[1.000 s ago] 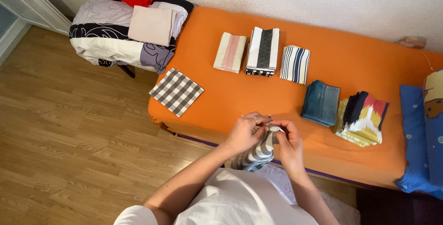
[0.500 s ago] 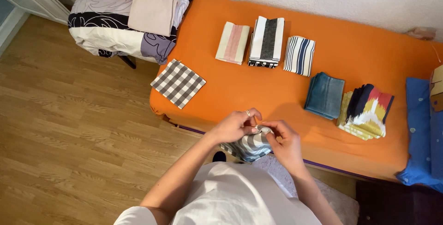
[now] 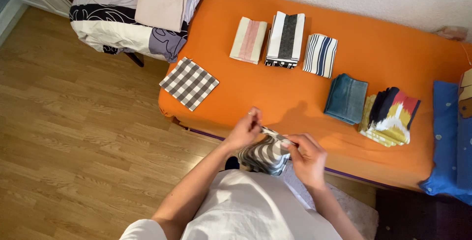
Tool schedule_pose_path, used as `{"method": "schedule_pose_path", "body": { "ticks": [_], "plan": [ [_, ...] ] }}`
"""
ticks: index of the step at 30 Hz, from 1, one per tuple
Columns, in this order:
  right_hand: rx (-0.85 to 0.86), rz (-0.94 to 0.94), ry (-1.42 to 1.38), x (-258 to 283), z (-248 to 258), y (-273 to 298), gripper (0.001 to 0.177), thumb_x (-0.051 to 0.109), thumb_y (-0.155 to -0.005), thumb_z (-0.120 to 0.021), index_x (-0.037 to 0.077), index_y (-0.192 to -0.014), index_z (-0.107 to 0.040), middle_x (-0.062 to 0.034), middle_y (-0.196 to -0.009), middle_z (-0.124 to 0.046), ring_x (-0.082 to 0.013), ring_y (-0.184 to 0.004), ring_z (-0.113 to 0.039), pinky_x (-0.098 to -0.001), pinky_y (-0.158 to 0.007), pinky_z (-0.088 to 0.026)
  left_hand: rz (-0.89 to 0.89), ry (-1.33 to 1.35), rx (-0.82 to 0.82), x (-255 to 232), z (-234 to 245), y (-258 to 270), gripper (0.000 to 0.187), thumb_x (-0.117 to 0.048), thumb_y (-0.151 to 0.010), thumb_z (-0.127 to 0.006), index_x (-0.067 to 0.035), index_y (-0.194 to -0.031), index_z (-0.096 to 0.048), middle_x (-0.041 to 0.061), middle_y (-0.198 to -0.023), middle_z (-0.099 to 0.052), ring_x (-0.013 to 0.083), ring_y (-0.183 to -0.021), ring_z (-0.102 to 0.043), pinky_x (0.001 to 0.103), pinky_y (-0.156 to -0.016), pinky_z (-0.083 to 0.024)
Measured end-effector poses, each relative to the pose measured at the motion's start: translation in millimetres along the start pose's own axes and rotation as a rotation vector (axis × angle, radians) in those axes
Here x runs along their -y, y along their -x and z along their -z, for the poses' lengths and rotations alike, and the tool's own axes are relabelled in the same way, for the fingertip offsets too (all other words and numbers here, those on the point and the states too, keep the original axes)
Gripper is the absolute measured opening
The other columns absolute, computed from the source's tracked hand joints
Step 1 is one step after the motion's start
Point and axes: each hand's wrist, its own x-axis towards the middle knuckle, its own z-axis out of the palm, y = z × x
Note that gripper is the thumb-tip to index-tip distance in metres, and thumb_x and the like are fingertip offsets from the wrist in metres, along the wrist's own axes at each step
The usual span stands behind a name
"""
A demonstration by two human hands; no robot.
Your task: Folding various pieces of cloth and napkins on a bed and stacking them neatly.
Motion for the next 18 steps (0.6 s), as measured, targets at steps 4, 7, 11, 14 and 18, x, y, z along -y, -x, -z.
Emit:
{"method": "schedule_pose_path", "body": {
  "ticks": [4, 7, 11, 14, 18],
  "plan": [
    [-0.061, -0.011, 0.005, -3.4, 37.0, -2.7, 0.021, -0.009, -0.081, -0.077, 0.007, -0.094, -0.079, -0.0123, -0.084, -0.075, -0.0296, -0.077, -0.072, -0.0396, -0.074, -0.056, 0.102, -0.118, -0.127, 37.1, 31.4, 8.4, 0.029, -0.006, -0.092, -0.061, -0.018, -0.114, -0.048, 0.013, -0.094, -0.071, 0.0386, -0.091, -0.071, 0.049, -0.081, -0.055],
    [-0.133, -0.033, 0.012, -22.0, 66.3, 0.6, 0.022, -0.009, -0.083, -0.078, 0.007, -0.098, -0.078, -0.0126, -0.087, -0.072, -0.0257, -0.080, -0.070, -0.0377, -0.079, -0.054, 0.166, -0.205, -0.236, 66.6, 63.7, 9.4, 0.027, -0.008, -0.094, -0.062, -0.018, -0.116, -0.049, 0.016, -0.096, -0.072, 0.0410, -0.096, -0.071, 0.052, -0.085, -0.054],
    [-0.299, -0.132, -0.082, -34.2, 100.4, 4.8, 0.015, -0.006, -0.097, -0.073, 0.001, -0.110, -0.069, -0.0108, -0.103, -0.070, -0.0157, -0.092, -0.066, -0.0286, -0.084, -0.059, 0.325, -0.157, -0.347, 68.3, 118.7, 20.5, 0.023, 0.001, -0.097, -0.046, -0.017, -0.112, -0.047, 0.005, -0.084, -0.060, 0.0199, -0.075, -0.058, 0.037, -0.067, -0.047],
    [-0.342, -0.223, -0.099, -47.7, 112.2, 6.1, 0.013, -0.005, -0.101, -0.073, -0.002, -0.113, -0.067, -0.0103, -0.101, -0.069, -0.0134, -0.091, -0.064, -0.0271, -0.082, -0.059, 0.232, -0.308, -0.359, 67.2, 150.7, 18.6, 0.028, 0.003, -0.092, -0.045, -0.015, -0.108, -0.060, 0.004, -0.075, -0.058, 0.0182, -0.064, -0.051, 0.035, -0.060, -0.041],
    [-0.363, -0.261, -0.079, -92.6, 138.7, -12.0, 0.015, 0.003, -0.102, -0.075, 0.008, -0.114, -0.068, 0.0014, -0.098, -0.065, -0.0021, -0.087, -0.055, -0.0165, -0.081, -0.044, 0.035, -0.464, -0.286, 17.5, 173.9, -3.0, 0.028, 0.002, -0.101, -0.050, -0.006, -0.106, -0.076, 0.008, -0.092, -0.071, 0.0215, -0.089, -0.066, 0.038, -0.088, -0.059]
  ]
}}
